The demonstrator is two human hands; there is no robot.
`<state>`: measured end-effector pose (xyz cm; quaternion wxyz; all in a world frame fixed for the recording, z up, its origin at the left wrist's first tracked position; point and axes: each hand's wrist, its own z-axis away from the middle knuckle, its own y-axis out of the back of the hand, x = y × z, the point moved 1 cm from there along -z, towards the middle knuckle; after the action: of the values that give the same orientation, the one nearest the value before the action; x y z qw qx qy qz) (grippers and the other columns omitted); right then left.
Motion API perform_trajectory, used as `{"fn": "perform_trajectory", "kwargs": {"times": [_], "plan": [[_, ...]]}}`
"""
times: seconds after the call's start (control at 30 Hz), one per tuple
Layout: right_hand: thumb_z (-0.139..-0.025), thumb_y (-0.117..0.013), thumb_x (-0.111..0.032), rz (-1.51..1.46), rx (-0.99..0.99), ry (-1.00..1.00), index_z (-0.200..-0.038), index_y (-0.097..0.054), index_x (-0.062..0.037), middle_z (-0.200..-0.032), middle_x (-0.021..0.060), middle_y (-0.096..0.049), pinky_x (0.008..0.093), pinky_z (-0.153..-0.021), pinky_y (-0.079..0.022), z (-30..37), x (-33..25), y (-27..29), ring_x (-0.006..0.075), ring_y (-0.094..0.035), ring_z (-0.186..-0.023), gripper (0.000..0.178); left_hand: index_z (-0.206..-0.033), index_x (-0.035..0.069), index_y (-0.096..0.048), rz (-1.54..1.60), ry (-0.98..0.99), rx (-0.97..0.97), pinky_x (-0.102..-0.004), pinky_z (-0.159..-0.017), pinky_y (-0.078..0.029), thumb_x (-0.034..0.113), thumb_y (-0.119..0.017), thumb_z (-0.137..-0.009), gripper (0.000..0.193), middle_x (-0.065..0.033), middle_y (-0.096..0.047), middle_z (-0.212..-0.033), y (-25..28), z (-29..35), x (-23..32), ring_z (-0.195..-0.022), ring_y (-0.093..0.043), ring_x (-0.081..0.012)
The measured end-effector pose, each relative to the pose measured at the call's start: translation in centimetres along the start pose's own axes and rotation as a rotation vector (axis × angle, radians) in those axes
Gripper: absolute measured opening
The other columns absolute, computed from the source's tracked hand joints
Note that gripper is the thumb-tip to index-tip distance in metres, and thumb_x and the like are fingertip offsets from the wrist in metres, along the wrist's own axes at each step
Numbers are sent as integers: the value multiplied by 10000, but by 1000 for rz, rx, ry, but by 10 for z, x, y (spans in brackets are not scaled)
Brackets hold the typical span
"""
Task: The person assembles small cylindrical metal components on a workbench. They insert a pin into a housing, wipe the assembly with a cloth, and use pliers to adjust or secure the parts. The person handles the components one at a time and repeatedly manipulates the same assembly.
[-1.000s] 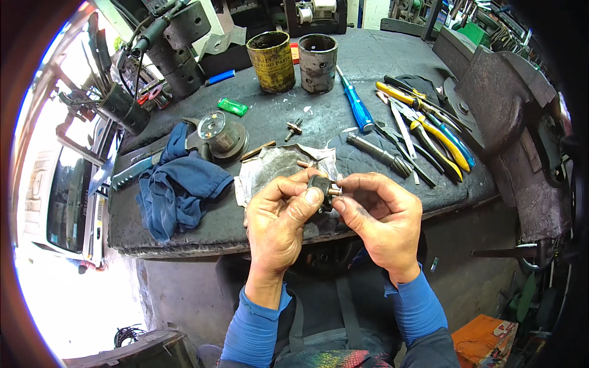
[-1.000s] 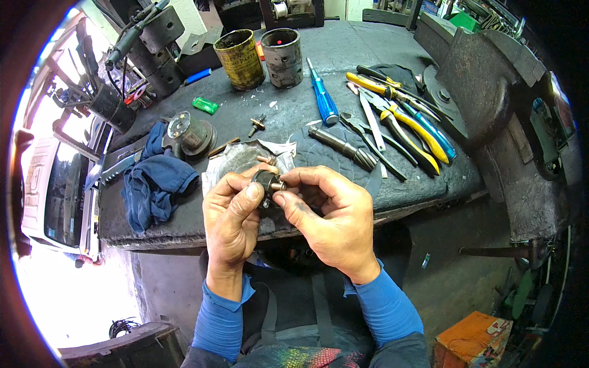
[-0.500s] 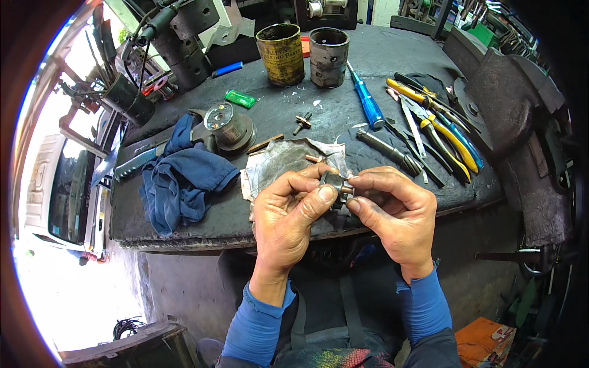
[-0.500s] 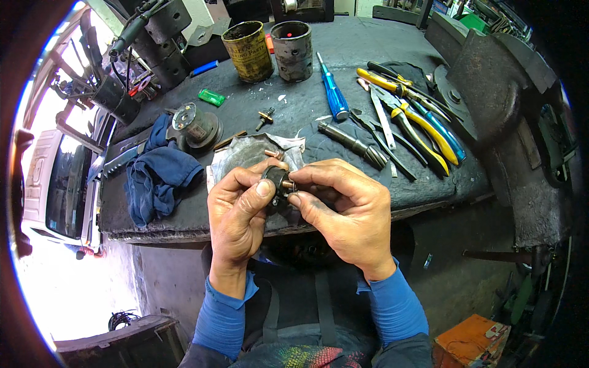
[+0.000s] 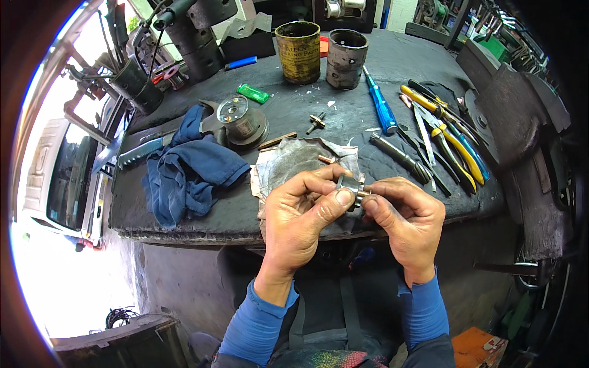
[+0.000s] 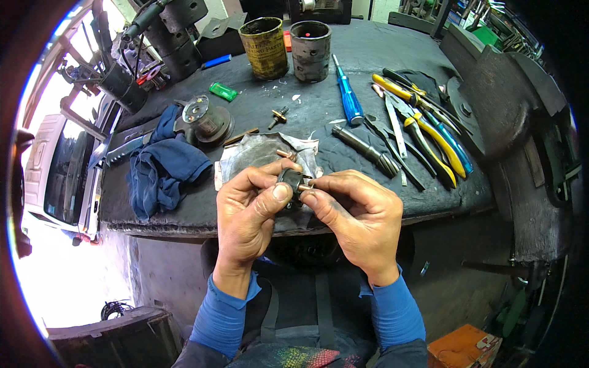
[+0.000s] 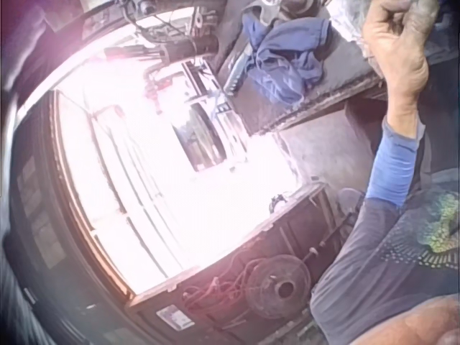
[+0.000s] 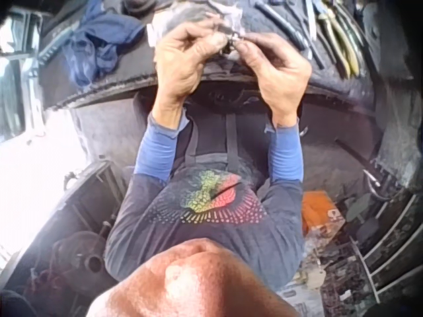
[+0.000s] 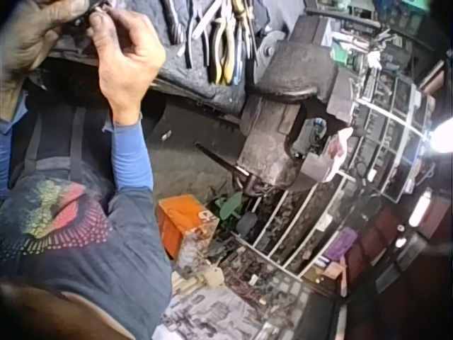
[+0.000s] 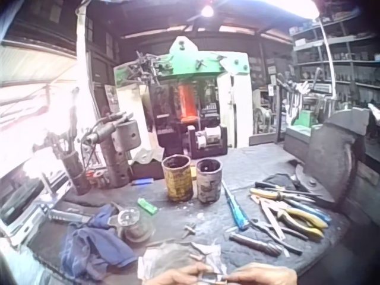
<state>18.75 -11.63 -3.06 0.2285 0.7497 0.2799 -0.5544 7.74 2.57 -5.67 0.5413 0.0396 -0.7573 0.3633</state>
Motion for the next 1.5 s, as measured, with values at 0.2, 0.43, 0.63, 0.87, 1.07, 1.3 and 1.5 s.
{"fn": "perform_trajectory", "kwargs": {"times": [0.2, 0.43, 0.63, 0.87, 1.07, 1.3, 1.5], "plan": [[-899, -798, 47, -193, 56, -46, -1178, -721, 63, -1051, 98, -740, 252, -834, -586, 7, 4, -8, 131, -713, -954, 290, -1004, -12, -675, 69, 6, 15, -324, -968, -563, -25, -755, -926, 112, -241, -671, -1294, 1, 1, -3, -1073, -693, -201], [-891, -787, 83, -108, 29, 20, -1171, -713, 79, -1109, 113, -719, 255, -838, -597, 6, 5, -4, 144, -715, -977, 290, -997, -12, -679, 74, 21, 7, -311, -964, -561, -4, -768, -932, 110, -225, -679, -1274, 1, 0, -3, -1078, -686, -192], [-900, -765, 100, -40, 9, 6, -1170, -704, 97, -1107, 127, -716, 255, -824, -602, 5, 1, -3, 152, -719, -964, 276, -989, -16, -679, 44, 8, 21, -304, -960, -560, -8, -765, -933, 102, -208, -690, -1253, 0, 0, -4, -1074, -683, -184], [-892, -760, 112, -62, 38, 96, -1165, -709, 80, -1113, 110, -706, 242, -798, -593, 4, 8, -6, 139, -717, -940, 279, -983, -23, -675, 70, 9, 25, -304, -953, -563, -23, -755, -935, 94, -206, -694, -1246, -1, 1, -3, -1054, -688, -177], [-883, -765, 115, -122, 71, 40, -1179, -709, 66, -1125, 109, -710, 241, -798, -595, 7, 10, -1, 146, -730, -918, 305, -991, -24, -681, 69, 9, 27, -320, -953, -571, -37, -770, -916, 116, -203, -696, -1241, -4, 0, -3, -1044, -699, -185], [-892, -779, 86, -122, 52, -6, -1181, -707, 78, -1084, 121, -736, 263, -783, -618, 6, 8, -3, 168, -748, -899, 298, -994, -30, -684, 65, 20, 42, -337, -975, -573, -53, -792, -888, 152, -213, -675, -1274, -4, 3, 1, -1059, -709, -200], [-897, -788, 63, -137, 59, -22, -1179, -704, 92, -1045, 136, -751, 293, -762, -637, 6, 8, -1, 179, -750, -864, 296, -1000, -47, -680, 90, 27, 16, -327, -959, -580, -50, -789, -891, 155, -232, -642, -1317, -6, 2, 1, -1058, -707, -192]]}}
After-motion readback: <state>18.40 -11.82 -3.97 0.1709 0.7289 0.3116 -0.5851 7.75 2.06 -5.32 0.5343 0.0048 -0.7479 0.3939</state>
